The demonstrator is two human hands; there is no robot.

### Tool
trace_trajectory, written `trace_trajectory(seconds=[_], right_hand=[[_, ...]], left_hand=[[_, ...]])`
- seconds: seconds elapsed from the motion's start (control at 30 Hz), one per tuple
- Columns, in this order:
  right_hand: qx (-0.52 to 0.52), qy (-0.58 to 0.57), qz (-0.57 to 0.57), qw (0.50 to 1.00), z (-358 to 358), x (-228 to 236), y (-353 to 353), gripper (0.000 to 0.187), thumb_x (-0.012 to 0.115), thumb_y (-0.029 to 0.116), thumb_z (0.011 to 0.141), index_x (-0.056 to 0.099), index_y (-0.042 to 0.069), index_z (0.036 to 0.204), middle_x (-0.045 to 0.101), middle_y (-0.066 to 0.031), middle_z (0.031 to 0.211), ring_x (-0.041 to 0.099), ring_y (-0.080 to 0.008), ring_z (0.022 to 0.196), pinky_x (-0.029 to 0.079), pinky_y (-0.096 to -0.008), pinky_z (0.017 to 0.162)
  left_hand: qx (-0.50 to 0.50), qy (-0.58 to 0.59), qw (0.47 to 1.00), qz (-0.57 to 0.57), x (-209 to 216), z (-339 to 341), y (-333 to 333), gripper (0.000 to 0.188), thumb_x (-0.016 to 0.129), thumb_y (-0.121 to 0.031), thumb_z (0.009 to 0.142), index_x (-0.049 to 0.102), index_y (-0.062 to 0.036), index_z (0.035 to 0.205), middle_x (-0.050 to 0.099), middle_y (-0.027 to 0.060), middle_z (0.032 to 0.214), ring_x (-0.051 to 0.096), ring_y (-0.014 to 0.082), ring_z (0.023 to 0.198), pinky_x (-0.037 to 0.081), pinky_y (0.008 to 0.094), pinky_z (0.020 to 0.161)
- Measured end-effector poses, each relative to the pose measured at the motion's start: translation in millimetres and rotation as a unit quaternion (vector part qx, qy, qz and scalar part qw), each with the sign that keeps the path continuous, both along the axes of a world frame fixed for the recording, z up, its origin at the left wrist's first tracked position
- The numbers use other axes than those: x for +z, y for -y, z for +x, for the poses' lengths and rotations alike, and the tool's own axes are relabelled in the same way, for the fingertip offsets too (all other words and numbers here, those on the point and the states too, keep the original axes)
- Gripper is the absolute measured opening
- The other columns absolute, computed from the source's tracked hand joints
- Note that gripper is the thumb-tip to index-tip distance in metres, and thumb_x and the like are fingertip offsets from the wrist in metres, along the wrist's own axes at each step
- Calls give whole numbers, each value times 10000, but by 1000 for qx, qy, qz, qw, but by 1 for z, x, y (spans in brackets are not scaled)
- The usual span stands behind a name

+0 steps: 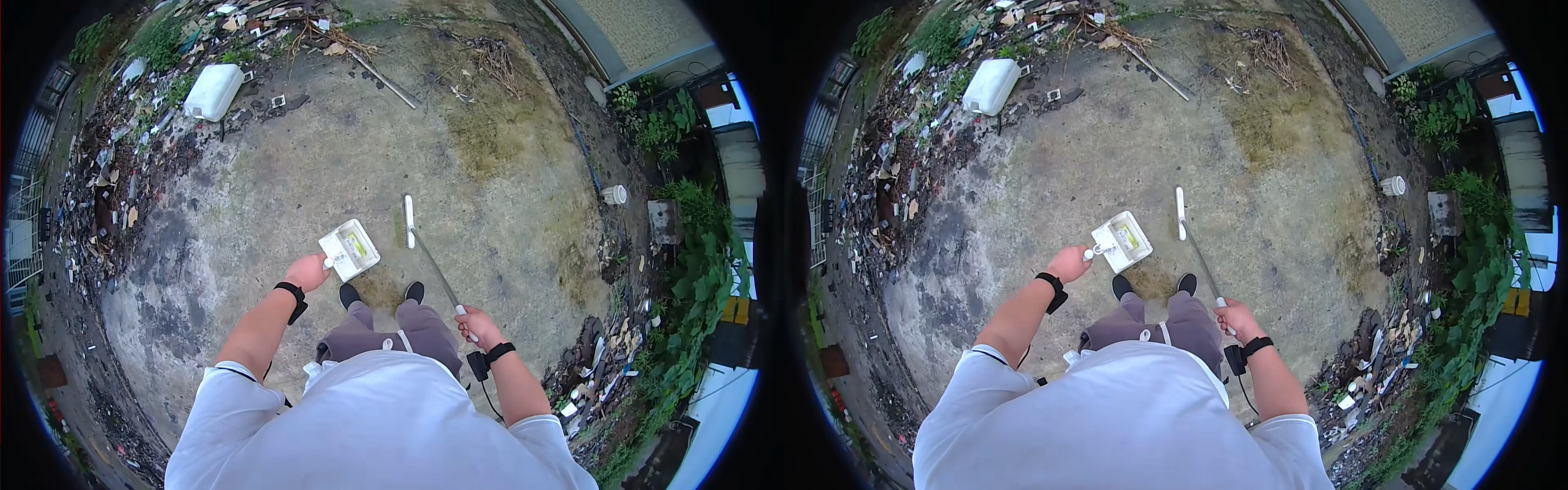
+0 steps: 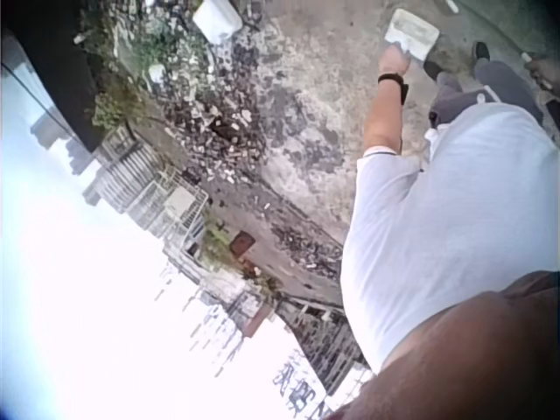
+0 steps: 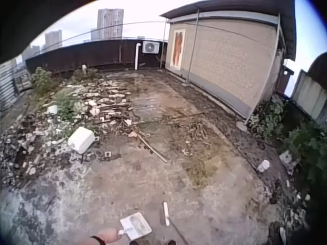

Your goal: Sweep trash and debris into a dustpan on an outdoor rooftop.

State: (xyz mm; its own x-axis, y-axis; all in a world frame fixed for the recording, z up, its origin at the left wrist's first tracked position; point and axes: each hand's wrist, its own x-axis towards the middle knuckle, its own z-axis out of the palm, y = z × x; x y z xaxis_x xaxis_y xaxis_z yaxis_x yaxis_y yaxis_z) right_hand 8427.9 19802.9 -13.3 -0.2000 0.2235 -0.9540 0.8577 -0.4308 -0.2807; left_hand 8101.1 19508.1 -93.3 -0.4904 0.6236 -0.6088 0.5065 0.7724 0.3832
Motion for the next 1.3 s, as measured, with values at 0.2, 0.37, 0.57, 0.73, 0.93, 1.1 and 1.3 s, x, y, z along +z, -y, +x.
trace_trajectory(seconds=[0.2, 0.37, 0.57, 0.73, 0.93, 1.1, 1.3], right_hand=[[7, -18, 107, 994, 14, -48, -45, 298, 594, 61, 839, 554, 14, 1131, 519, -10, 623, 485, -111, 452, 368, -288, 391], [135, 25, 178, 974, 0, -116, -74, 267, 619, 64, 763, 620, -65, 997, 660, -163, 675, 645, -259, 539, 477, -377, 473], [374, -25, 128, 918, -57, -131, -29, 127, 636, 84, 693, 687, -32, 685, 678, -204, 696, 683, -338, 648, 520, -398, 550], [415, -112, 33, 902, -79, -103, -34, 145, 639, 109, 731, 663, -33, 748, 658, -158, 665, 651, -274, 586, 479, -382, 507], [203, -134, -122, 962, -50, -30, -118, 119, 615, 92, 842, 602, -5, 909, 559, -21, 664, 514, -97, 507, 401, -269, 455], [97, -103, -85, 986, -31, 2, -166, 239, 594, 80, 856, 582, 8, 1083, 529, -5, 676, 471, -98, 480, 383, -280, 434], [218, -106, 161, 957, -57, -40, -170, 251, 583, 69, 842, 573, -22, 1075, 574, -66, 666, 550, -159, 508, 412, -322, 438]], left_hand=[[12, -11, 1000, -6, 7, -4, -28, 283, 586, -280, 860, 644, -41, 1000, 677, 194, 1003, 644, 362, 958, 519, 463, 840], [6, -23, 999, -43, 12, -3, -62, 315, 600, -302, 861, 632, -36, 1028, 676, 197, 1010, 641, 367, 967, 516, 462, 851], [34, -6, 997, -70, 10, -12, -100, 290, 562, -307, 880, 629, -77, 1043, 678, 183, 1026, 638, 370, 965, 513, 474, 841], [49, -27, 996, -65, 14, -15, -115, 277, 555, -301, 881, 627, -88, 1043, 678, 185, 1019, 634, 378, 963, 511, 482, 833], [94, -63, 991, -73, 41, -15, -115, 289, 575, -299, 864, 634, -68, 1028, 676, 201, 998, 634, 387, 955, 511, 485, 828], [228, -85, 970, -9, 73, -26, -106, 323, 612, -322, 852, 648, -45, 1015, 680, 216, 963, 632, 409, 932, 506, 475, 804], [360, -96, 919, 129, 64, -58, -72, 356, 672, -292, 842, 633, 22, 1006, 677, 225, 896, 651, 381, 880, 507, 430, 766]])
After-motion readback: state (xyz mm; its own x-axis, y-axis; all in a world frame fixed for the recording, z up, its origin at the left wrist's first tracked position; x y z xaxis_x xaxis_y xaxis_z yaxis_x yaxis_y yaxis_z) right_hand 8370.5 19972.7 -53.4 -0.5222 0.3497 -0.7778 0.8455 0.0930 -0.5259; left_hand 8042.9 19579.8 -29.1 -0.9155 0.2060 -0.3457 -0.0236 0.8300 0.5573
